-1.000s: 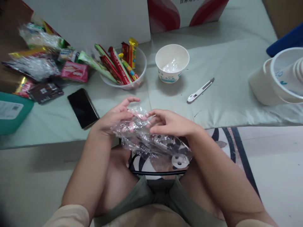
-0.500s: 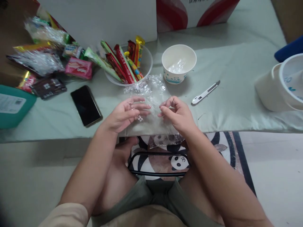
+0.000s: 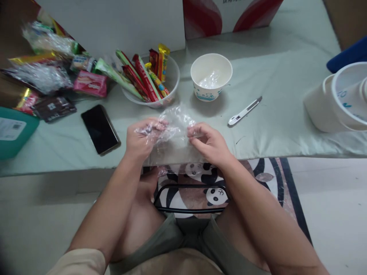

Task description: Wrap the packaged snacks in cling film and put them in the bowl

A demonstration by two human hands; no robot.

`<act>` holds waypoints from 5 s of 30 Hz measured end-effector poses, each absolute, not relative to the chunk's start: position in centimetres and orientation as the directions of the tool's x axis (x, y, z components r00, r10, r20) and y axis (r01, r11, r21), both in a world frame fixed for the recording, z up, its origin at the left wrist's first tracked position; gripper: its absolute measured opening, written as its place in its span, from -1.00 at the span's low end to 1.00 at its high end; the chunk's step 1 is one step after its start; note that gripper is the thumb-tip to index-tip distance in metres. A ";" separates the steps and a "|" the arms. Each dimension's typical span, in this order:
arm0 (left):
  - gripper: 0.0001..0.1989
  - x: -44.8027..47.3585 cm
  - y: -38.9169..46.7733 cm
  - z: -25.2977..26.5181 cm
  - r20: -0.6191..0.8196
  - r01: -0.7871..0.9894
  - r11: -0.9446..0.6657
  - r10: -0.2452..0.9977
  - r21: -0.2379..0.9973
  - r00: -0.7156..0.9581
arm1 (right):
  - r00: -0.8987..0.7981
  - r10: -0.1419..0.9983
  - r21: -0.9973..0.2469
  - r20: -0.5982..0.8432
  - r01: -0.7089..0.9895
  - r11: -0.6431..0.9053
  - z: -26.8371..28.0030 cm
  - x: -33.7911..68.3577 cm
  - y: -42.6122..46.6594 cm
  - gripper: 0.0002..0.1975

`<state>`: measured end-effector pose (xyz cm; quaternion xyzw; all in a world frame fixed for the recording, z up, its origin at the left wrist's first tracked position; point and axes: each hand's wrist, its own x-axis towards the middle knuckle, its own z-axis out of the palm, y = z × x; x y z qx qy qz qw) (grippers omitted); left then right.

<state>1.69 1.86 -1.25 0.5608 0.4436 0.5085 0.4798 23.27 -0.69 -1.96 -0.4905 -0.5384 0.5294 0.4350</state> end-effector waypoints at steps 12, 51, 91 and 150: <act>-0.75 0.8 1.5 -0.1 0.026 -0.247 0.047 0.959 0.968 0.284 | 0.019 0.997 -0.997 -0.079 0.021 -0.080 -2.7 22.9 -0.3 -0.83; -0.46 2.5 1.1 -1.0 -0.191 -0.047 0.225 0.907 0.973 0.376 | 0.049 0.991 -0.979 -0.126 0.154 -0.132 -1.0 24.3 -0.2 -0.68; -0.55 1.3 2.3 -2.0 0.030 0.155 -0.074 0.964 0.985 0.266 | 0.006 0.993 -0.942 -0.116 0.317 -0.112 -1.8 24.0 -0.5 -0.77; -0.75 2.0 1.8 -1.8 0.113 0.160 -0.148 0.971 0.976 0.209 | -0.065 0.998 -0.908 -0.006 0.418 0.022 -1.2 22.9 -0.9 -0.65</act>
